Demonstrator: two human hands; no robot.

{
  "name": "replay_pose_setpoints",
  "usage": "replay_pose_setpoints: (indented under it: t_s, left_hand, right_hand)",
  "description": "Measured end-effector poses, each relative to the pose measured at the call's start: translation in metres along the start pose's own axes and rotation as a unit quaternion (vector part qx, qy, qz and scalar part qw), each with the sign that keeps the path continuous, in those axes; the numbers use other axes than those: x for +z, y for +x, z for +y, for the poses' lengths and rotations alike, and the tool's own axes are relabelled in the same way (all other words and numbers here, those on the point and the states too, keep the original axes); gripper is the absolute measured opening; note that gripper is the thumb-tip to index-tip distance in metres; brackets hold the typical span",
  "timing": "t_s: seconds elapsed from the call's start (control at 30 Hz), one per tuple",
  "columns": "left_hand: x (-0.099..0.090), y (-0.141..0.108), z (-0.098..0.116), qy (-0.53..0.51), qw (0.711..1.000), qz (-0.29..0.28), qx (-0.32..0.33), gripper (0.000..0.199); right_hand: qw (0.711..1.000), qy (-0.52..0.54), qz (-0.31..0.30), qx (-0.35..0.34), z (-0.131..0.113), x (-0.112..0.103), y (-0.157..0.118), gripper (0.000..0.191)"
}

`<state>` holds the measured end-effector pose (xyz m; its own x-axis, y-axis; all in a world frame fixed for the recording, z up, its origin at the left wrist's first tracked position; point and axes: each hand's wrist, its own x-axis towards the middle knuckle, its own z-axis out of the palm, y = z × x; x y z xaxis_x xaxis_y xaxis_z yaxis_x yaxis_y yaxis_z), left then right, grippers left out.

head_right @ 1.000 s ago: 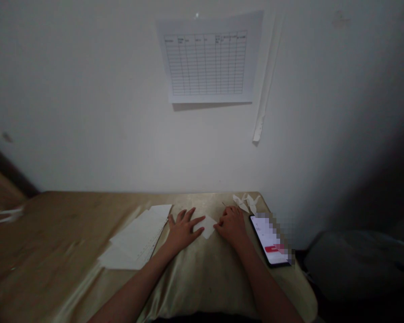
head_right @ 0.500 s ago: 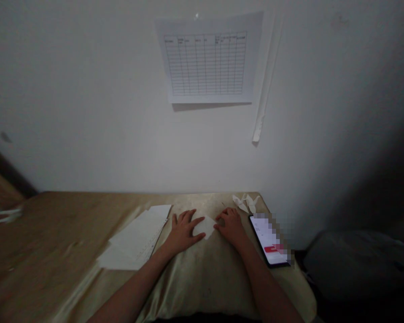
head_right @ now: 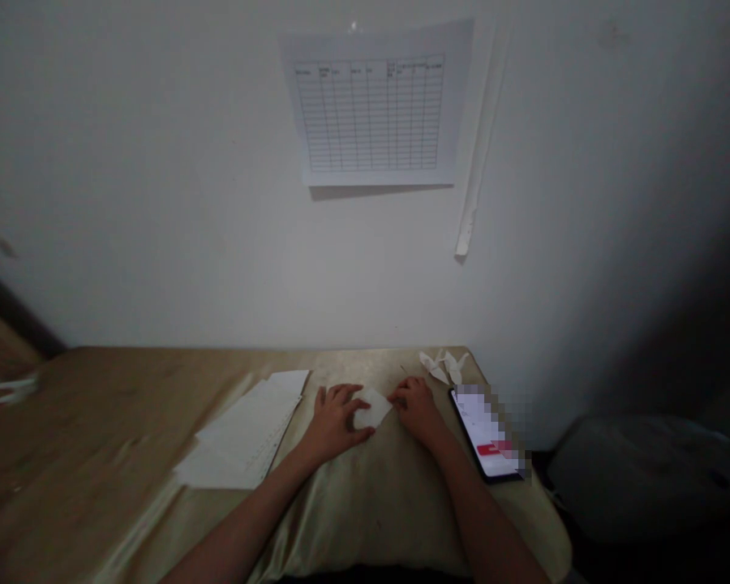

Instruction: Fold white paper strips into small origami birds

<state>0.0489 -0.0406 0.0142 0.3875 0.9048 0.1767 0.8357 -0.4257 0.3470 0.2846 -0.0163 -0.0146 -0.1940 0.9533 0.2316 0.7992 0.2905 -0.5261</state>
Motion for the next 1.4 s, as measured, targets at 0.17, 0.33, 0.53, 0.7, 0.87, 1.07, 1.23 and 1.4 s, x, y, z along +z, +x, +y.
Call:
replay_pose_setpoints:
  t_s: [0.17, 0.33, 0.53, 0.7, 0.87, 1.07, 1.23, 1.4]
  left_hand:
    - [-0.003, -0.001, 0.001, -0.007, 1.000, 0.000, -0.001, 0.036]
    - [-0.003, 0.000, 0.000, -0.012, 1.000, -0.001, -0.004, 0.030]
    - [0.001, 0.001, -0.004, -0.018, 1.000, -0.003, -0.008, 0.029]
    - [0.001, 0.001, -0.003, -0.026, 1.000, -0.012, -0.011, 0.031]
    - [0.001, 0.002, -0.003, -0.028, 0.999, -0.015, -0.018, 0.027]
    - [0.000, 0.002, -0.004, -0.026, 0.999, -0.011, -0.020, 0.028]
    - [0.000, 0.002, -0.004, -0.028, 0.999, -0.012, -0.022, 0.026]
    - [0.002, 0.002, -0.006, -0.034, 0.999, -0.014, -0.026, 0.026]
  right_hand:
    - [1.000, 0.020, 0.004, -0.008, 0.003, 0.001, 0.000, 0.031]
    - [0.999, 0.030, 0.011, -0.008, 0.008, 0.003, 0.001, 0.024]
    - [0.998, 0.053, 0.014, -0.020, 0.009, 0.003, 0.000, 0.023]
    - [0.997, 0.050, 0.000, -0.055, 0.003, 0.002, -0.001, 0.034]
    - [0.996, 0.062, 0.007, -0.065, 0.003, 0.001, -0.001, 0.026]
    - [0.994, 0.068, -0.004, -0.082, 0.012, 0.002, 0.001, 0.034]
    - [0.993, 0.087, -0.001, -0.074, 0.016, 0.003, 0.001, 0.039]
    - [0.993, 0.088, -0.015, -0.071, 0.015, 0.001, 0.000, 0.031]
